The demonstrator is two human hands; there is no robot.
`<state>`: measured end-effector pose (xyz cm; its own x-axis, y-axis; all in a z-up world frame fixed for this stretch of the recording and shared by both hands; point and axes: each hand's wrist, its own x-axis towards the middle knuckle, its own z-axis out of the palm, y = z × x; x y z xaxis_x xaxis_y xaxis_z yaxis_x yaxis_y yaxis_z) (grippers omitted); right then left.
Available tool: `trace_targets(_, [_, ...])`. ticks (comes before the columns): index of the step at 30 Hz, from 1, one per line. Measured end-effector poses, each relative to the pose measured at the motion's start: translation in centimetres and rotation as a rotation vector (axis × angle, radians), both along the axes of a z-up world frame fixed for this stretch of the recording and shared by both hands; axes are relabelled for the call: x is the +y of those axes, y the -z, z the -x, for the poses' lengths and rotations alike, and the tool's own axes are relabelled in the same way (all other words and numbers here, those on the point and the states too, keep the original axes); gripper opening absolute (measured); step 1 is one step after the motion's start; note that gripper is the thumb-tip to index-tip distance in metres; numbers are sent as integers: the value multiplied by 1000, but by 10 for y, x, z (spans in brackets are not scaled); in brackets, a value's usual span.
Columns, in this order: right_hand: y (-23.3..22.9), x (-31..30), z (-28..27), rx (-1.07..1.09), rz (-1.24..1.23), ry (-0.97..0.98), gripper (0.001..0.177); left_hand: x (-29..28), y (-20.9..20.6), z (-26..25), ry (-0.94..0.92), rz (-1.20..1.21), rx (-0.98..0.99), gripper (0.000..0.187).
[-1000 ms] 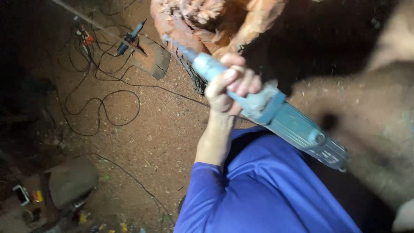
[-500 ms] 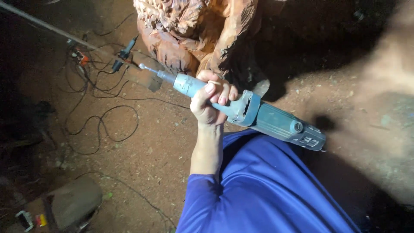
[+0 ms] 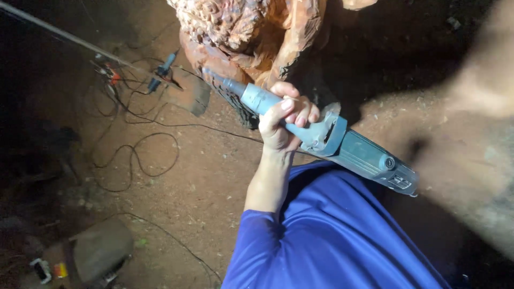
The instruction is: Using a power rotary tool to carve intricate details into a large wooden sculpture
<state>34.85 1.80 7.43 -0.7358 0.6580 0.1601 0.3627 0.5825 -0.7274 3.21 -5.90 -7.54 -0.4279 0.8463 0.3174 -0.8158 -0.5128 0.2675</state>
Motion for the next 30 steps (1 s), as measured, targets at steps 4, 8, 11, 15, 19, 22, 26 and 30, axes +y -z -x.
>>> trace_targets(4, [22, -5, 16, -68, -14, -72, 98, 11, -29, -5, 15, -78, -12, 21])
trace_targets(8, [64, -26, 24, 112, 448, -230, 101, 25, -59, -3, 191, -27, -85, 12])
trace_targets(11, [77, -37, 17, 400, 834, -344, 99, 38, -72, -8, 190, 50, -105, 13])
trace_targets(15, [100, -45, -1, 460, 406, -176, 91, 57, -61, -4, 297, 23, -39, 18])
trace_targets(19, [99, -44, 1, 394, 305, -97, 90, 68, -64, 13, 114, 144, 170, 18])
trace_targets(22, [93, -44, 8, 388, 286, -96, 89, 67, -69, 23, 81, 185, 179, 17])
trace_targets(26, [81, -47, 18, 302, 165, -91, 88, 66, -69, 29, 87, 194, 163, 16])
trace_targets(30, [76, -50, 24, 290, 160, -99, 89, 67, -72, 33, 113, 167, 154, 20])
